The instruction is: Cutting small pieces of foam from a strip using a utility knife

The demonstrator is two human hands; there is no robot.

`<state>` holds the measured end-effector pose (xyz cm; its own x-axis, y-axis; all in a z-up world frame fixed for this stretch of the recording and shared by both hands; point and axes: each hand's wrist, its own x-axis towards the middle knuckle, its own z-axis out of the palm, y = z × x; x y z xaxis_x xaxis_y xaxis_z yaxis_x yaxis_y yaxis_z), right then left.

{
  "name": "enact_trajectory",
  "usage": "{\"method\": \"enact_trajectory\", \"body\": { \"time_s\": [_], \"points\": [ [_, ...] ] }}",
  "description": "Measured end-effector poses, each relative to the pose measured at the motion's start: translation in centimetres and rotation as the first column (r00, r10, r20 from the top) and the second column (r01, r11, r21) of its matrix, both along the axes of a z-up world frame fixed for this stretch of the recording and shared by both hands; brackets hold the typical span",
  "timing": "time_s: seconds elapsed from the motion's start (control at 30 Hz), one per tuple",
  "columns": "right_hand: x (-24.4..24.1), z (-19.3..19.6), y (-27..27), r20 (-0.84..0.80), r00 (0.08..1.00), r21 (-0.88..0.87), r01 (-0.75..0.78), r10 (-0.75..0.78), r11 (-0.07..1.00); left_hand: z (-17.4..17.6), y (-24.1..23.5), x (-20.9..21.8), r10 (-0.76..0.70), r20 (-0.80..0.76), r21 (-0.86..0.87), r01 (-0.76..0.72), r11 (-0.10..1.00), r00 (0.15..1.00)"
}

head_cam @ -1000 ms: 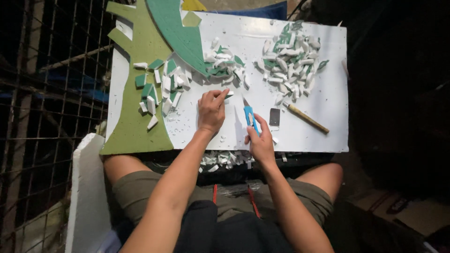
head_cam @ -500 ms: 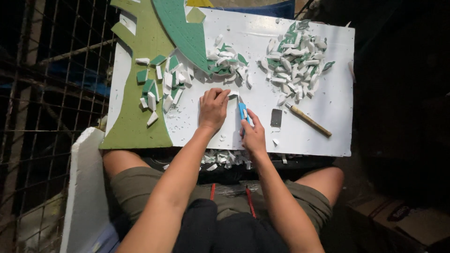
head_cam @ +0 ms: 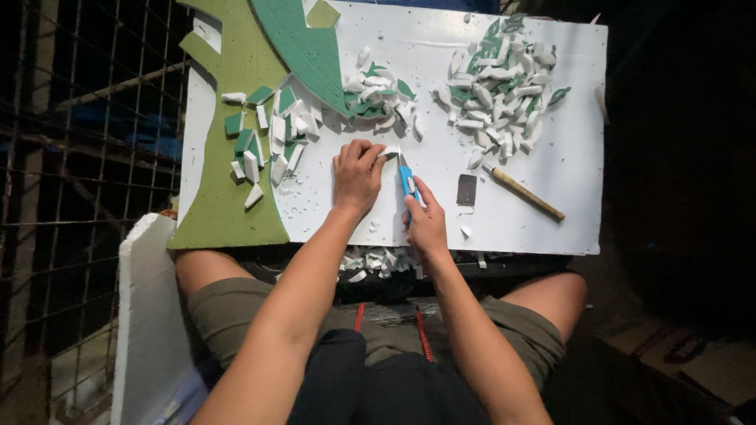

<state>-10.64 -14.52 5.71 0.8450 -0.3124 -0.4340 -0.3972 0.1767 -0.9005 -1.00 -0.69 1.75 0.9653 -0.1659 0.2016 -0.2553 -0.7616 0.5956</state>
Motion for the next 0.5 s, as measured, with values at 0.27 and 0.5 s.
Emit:
{"method": "enact_trajectory", "body": {
  "time_s": [0.27, 0.5],
  "points": [
    [0.0, 0.5, 0.3, -0.020, 1.000, 0.030, 0.018, -0.017, 0.999, 0.6, 0.0, 0.1, -0.005, -0.030, 0.025, 0.006, 1.000, 1.000],
    [0.9, -0.9, 0.2, -0.009, 1.000, 0.030, 0.019, -0.018, 0.999, 0.6, -0.2, 0.0, 0.003, -0.023, 0.022, -0.003, 1.000, 1.000]
  ]
}}
